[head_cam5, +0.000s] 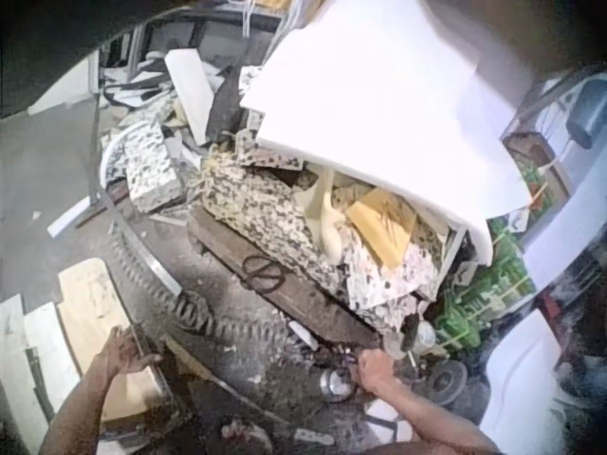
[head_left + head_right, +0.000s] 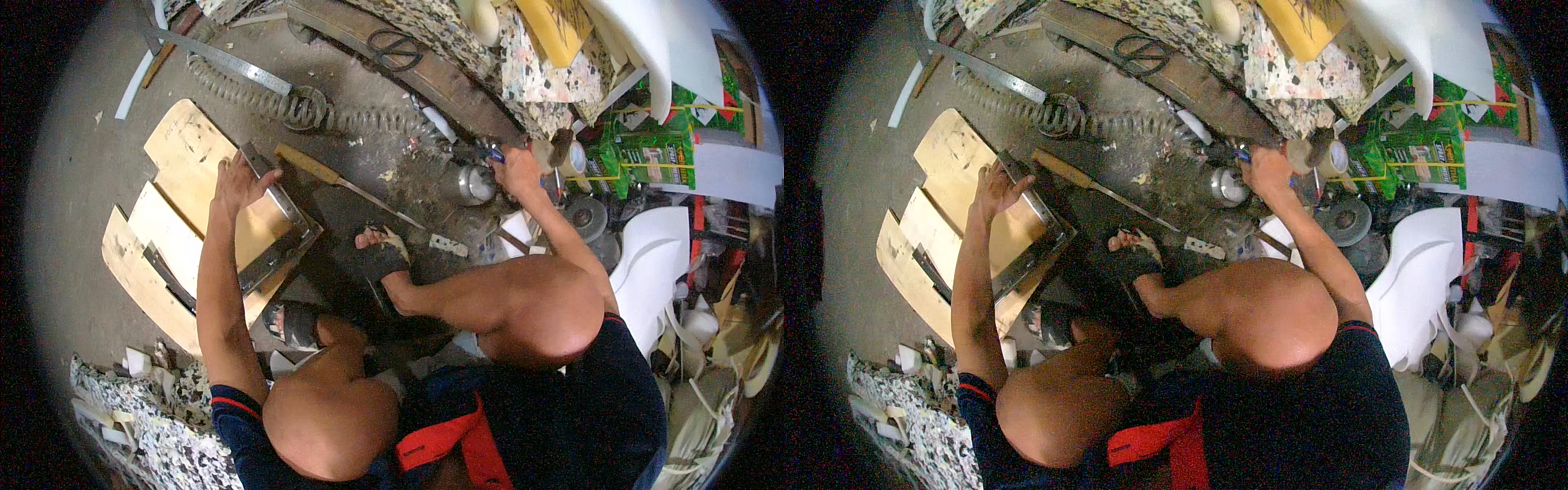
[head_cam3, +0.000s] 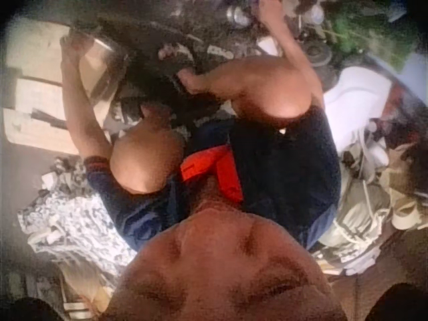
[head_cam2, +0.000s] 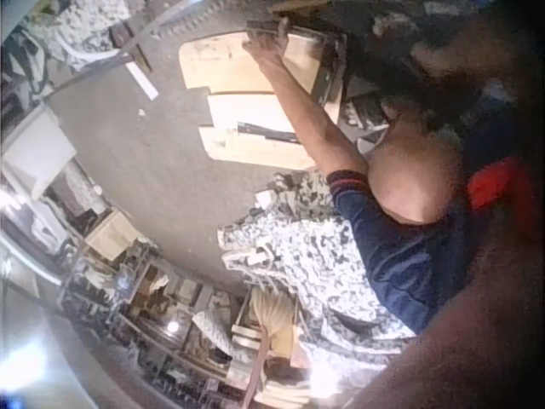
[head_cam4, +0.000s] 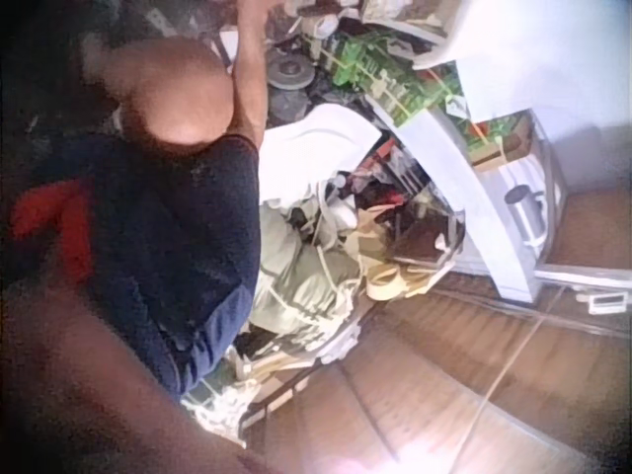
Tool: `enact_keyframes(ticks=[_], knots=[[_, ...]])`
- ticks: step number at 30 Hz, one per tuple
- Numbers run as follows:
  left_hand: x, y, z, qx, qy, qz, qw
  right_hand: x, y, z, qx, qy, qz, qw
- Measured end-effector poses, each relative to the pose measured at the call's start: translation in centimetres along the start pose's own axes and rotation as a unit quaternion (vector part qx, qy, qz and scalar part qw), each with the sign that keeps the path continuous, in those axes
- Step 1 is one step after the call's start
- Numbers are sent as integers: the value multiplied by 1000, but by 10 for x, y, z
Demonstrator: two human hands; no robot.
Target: The person uses a metal square and a ruler to measure and mark lines on a piece of wood placed on a workbench. They adjust the tools and use a pen to draw lines on the wood surface.
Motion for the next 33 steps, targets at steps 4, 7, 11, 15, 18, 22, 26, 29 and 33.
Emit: enact_keyframes(ticks=[4, 7, 11, 15, 18, 22, 26, 29, 33], knots=[[-6, 3, -4, -16, -12, -8, 1000, 8, 4, 1, 8, -5, -12, 1000], [-2, -5, -7, -13, -20, 11, 1000, 15, -8, 16, -9, -23, -36, 999], [37, -35, -4, -8, 29, 81, 996, 7, -40, 68, 13, 100, 5, 995], [111, -56, -6, 186, 148, 104, 966, -58, -129, 80, -119, 187, 223, 949], [168, -66, -25, 361, 194, 203, 890, -133, -234, 51, -155, 99, 362, 914], [248, -74, -59, 564, 180, 387, 707, -222, -346, 6, -44, 26, 413, 909], [303, -45, -104, 768, 34, 464, 440, -266, -380, -20, -17, -14, 350, 936], [321, -29, -142, 851, 45, 459, 251, -273, -369, -4, -20, 30, 349, 937], [331, -44, -196, 885, 76, 443, 118, -266, -301, 68, -35, 190, 270, 943]])
Point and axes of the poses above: each hand's wrist, its own x-axis away from the middle knuckle, its own z-axis out of the back of the hand, y = z × x, the point moved 5 cm from there along -x, towards the middle knuckle, and after that the axes turned 15 degrees about z, right-handed, at the moved point
